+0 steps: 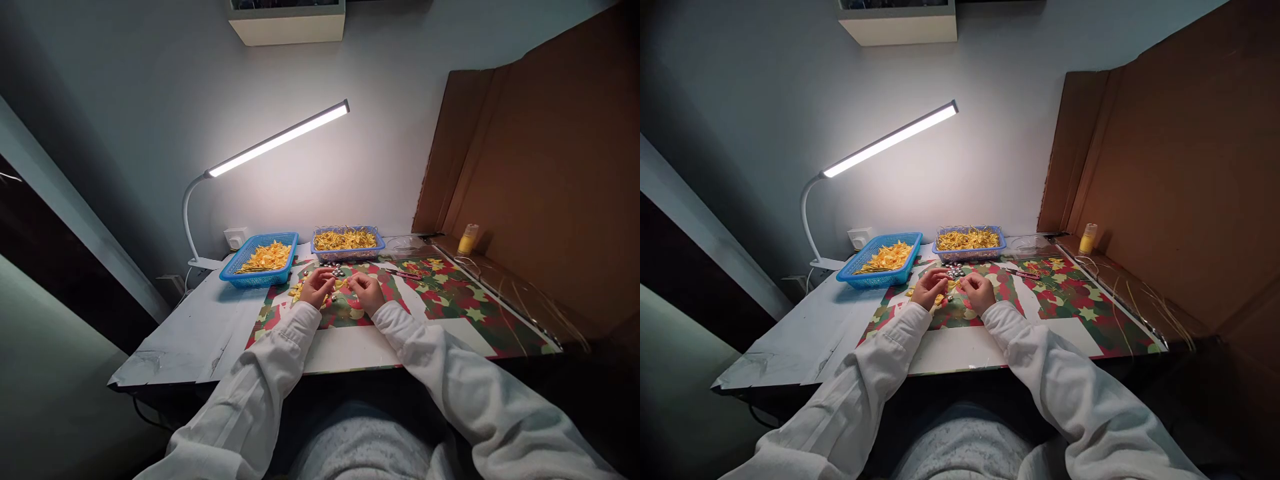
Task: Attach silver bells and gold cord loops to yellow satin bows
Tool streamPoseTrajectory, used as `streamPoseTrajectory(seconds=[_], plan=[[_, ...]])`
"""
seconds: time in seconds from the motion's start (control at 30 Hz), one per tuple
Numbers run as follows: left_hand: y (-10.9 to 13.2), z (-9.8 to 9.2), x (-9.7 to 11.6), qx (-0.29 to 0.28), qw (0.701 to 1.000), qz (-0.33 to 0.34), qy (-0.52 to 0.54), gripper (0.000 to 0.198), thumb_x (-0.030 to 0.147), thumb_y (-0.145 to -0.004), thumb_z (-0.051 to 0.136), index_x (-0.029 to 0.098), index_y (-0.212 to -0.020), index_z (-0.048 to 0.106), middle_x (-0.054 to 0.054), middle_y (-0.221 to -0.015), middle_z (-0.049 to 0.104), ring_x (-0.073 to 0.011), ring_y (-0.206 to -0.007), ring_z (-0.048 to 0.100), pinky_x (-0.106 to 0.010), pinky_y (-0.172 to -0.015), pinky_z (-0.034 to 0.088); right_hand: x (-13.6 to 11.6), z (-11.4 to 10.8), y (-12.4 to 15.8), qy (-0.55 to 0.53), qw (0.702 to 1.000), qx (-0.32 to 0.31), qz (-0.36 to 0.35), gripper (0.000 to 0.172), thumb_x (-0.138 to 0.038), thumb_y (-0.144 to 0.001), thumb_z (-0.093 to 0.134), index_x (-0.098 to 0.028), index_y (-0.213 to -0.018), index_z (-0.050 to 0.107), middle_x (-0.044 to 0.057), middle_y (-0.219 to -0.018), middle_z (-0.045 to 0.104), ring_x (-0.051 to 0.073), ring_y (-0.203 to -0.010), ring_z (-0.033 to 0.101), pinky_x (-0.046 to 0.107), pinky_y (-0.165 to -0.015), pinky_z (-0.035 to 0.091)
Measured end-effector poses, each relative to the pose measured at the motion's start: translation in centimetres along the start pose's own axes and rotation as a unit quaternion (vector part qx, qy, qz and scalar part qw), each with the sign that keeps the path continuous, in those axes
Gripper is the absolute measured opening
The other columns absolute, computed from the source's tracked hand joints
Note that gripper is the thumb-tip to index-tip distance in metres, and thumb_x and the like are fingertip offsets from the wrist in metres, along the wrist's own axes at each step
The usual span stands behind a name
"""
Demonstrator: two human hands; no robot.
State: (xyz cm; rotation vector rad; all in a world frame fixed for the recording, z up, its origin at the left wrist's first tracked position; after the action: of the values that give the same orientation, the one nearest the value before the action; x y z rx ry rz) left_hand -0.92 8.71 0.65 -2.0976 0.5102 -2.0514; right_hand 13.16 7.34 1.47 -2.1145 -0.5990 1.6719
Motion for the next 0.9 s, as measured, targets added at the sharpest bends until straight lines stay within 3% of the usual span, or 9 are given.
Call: streamPoseTrajectory(seconds=[0.2,0.43,0.53,0.7,0.9], plan=[[0.6,0.1,1.8,-0.002,0.997,0.058,-0.046,0.02,0.029,-0.058,0.077,0.019,-0.069,0.064,0.0,-0.07,0.059,-0.009,-0.054,0.049,-0.02,-0.047,0.038,-0.4,0.0,0.1,0.0,1.0,-0.006,-0.006,0.021,-0.031,-0.09,0.051,-0.015,-0.1,0.059,0.004,-0.098,0.062,0.014,-0.082,0.061,0.033,-0.073,0.052],[0.3,0.4,0.8,-0.023,0.999,0.036,-0.034,0.026,0.03,-0.056,0.079,0.017,-0.069,0.061,0.004,-0.06,0.054,-0.0072,-0.051,0.047,-0.019,-0.047,0.038,-0.7,0.0,0.1,0.0,1.0,-0.013,-0.014,0.02,-0.031,-0.09,0.051,-0.015,-0.099,0.059,0.004,-0.097,0.062,0.014,-0.082,0.061,0.033,-0.074,0.052],[0.2,0.8,-0.1,-0.044,0.999,0.006,-0.007,0.03,0.032,-0.061,0.077,0.016,-0.078,0.059,0.003,-0.063,0.056,-0.008,-0.054,0.052,-0.02,-0.05,0.044,-0.6,0.1,0.1,0.001,1.0,-0.019,-0.016,0.02,-0.031,-0.09,0.05,-0.016,-0.101,0.059,0.005,-0.1,0.062,0.014,-0.083,0.06,0.033,-0.074,0.052],[-0.1,0.7,-1.7,-0.075,0.996,-0.043,0.002,0.019,0.029,-0.086,0.054,0.011,-0.092,0.058,-0.001,-0.08,0.061,-0.01,-0.063,0.058,-0.026,-0.057,0.05,-0.5,0.4,0.0,0.001,0.999,-0.036,-0.019,0.021,-0.031,-0.09,0.051,-0.015,-0.101,0.059,0.005,-0.099,0.062,0.014,-0.082,0.061,0.032,-0.073,0.052],[-0.2,0.3,-2.5,-0.068,0.996,-0.053,-0.004,0.02,0.028,-0.086,0.054,0.012,-0.097,0.058,-0.003,-0.087,0.062,-0.0115,-0.069,0.059,-0.028,-0.061,0.052,-0.3,0.4,-0.3,0.0,0.999,-0.047,-0.019,0.019,-0.03,-0.089,0.053,-0.015,-0.098,0.06,0.005,-0.101,0.061,0.015,-0.087,0.06,0.035,-0.077,0.051]])
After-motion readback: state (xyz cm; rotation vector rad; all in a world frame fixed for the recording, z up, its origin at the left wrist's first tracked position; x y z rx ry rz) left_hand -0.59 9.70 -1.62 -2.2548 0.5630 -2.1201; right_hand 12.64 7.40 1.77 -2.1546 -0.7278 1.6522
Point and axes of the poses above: each hand's wrist, its own y-axis away from the middle knuckle, its own z-axis out of the palm, x = y × z, the point moved 8 cm from there along -y, towards the middle knuckle
